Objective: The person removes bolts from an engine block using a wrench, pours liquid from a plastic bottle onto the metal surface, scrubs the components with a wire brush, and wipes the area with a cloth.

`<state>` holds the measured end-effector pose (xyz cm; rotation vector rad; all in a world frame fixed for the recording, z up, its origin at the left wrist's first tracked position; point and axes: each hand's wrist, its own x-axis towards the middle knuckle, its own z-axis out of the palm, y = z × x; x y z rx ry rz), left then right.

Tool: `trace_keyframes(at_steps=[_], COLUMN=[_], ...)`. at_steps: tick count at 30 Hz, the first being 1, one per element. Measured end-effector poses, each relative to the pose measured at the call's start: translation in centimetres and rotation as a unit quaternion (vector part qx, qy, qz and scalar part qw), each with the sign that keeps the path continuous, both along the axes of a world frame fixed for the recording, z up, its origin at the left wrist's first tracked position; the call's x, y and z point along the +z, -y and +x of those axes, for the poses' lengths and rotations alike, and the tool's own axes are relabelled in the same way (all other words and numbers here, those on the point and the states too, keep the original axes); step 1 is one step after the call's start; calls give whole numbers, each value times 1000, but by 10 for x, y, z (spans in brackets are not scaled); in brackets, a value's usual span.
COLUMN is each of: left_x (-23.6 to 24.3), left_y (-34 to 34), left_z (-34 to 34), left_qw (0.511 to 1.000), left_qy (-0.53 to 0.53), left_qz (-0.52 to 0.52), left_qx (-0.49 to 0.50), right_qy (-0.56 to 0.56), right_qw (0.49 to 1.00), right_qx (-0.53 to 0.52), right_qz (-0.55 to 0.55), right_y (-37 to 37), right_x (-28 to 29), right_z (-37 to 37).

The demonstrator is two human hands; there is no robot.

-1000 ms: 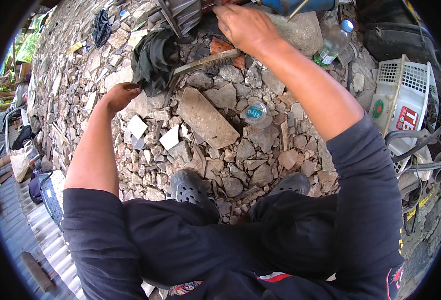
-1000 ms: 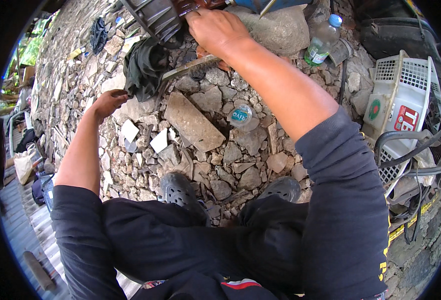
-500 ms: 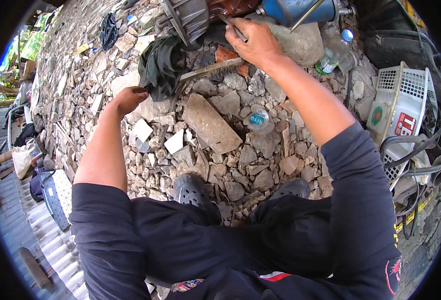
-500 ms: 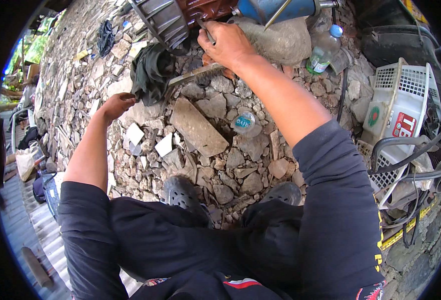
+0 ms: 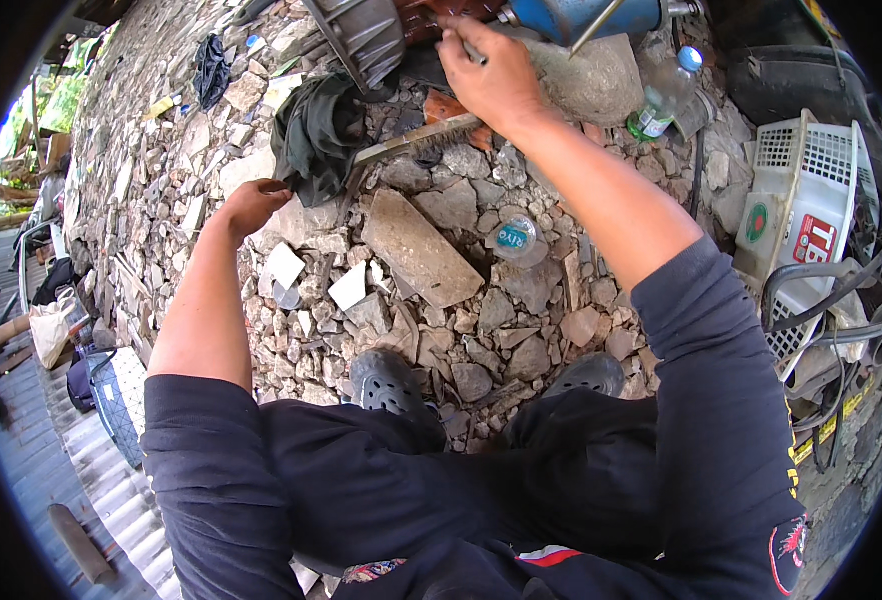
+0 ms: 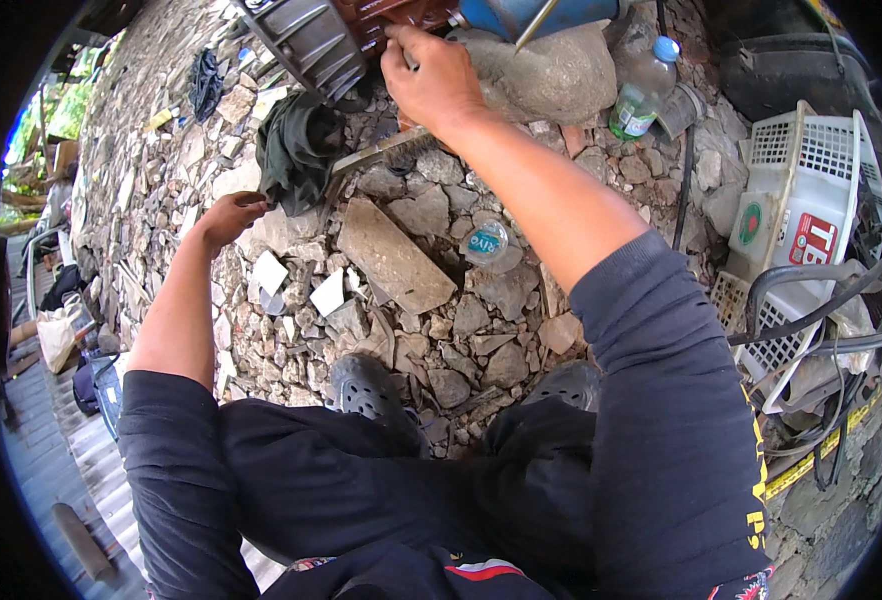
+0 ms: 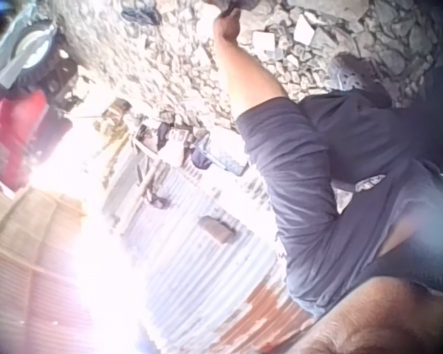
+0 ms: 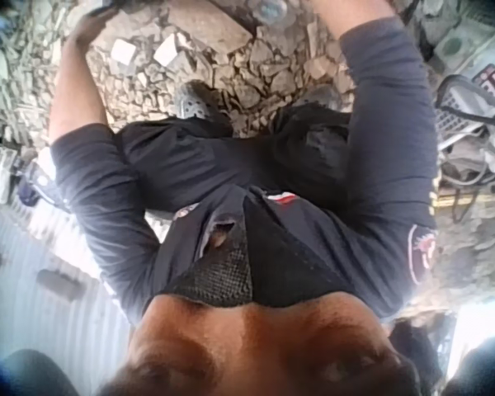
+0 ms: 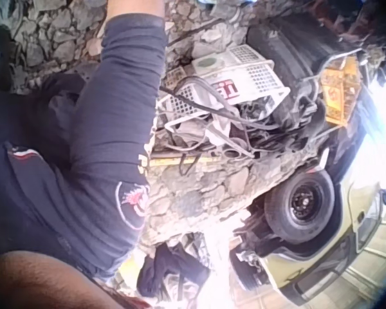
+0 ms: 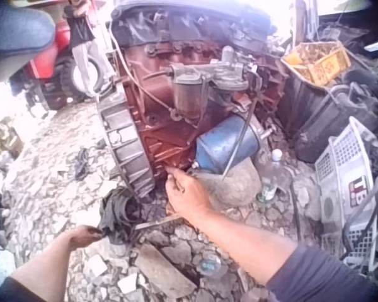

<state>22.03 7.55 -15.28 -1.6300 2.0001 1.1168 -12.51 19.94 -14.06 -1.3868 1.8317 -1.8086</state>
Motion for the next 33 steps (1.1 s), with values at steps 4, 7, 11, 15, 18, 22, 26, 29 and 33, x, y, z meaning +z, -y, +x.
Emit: trace_keyframes(at_steps=[4, 7, 11, 15, 18, 22, 26, 29, 33], left_x=[9, 11, -6, -4, -3, 1, 35, 70, 106], left_y=[-6, -2, 7, -2, -3, -2, -8, -17, -32], left_z=[-7, -10, 4, -11, -8, 14, -11, -35, -74], left_qw=[1000, 1000, 999, 998, 999, 999, 1000, 997, 988], left_qy=[3, 19, -45, -46, -19, 19, -8, -53, -119], left_qz=[13, 16, 3, 28, 33, 33, 8, -28, -71], left_qx=[5, -8, 18, 26, 17, 28, 23, 40, 69], right_qy=[435, 666, 744, 696, 577, 680, 674, 718, 717], right_qw=[897, 739, 642, 694, 800, 697, 716, 659, 666], right_qx=[-18, -52, -97, -7, 1, -55, -11, -60, -65], right_qz=[-81, -87, -156, -185, -164, -222, -181, -216, -196], right_y=[27, 38, 20, 14, 9, 21, 11, 19, 22], right_x=[3, 13, 35, 2, -8, 6, 0, -4, 0], right_z=[20, 13, 52, 62, 55, 64, 85, 67, 80])
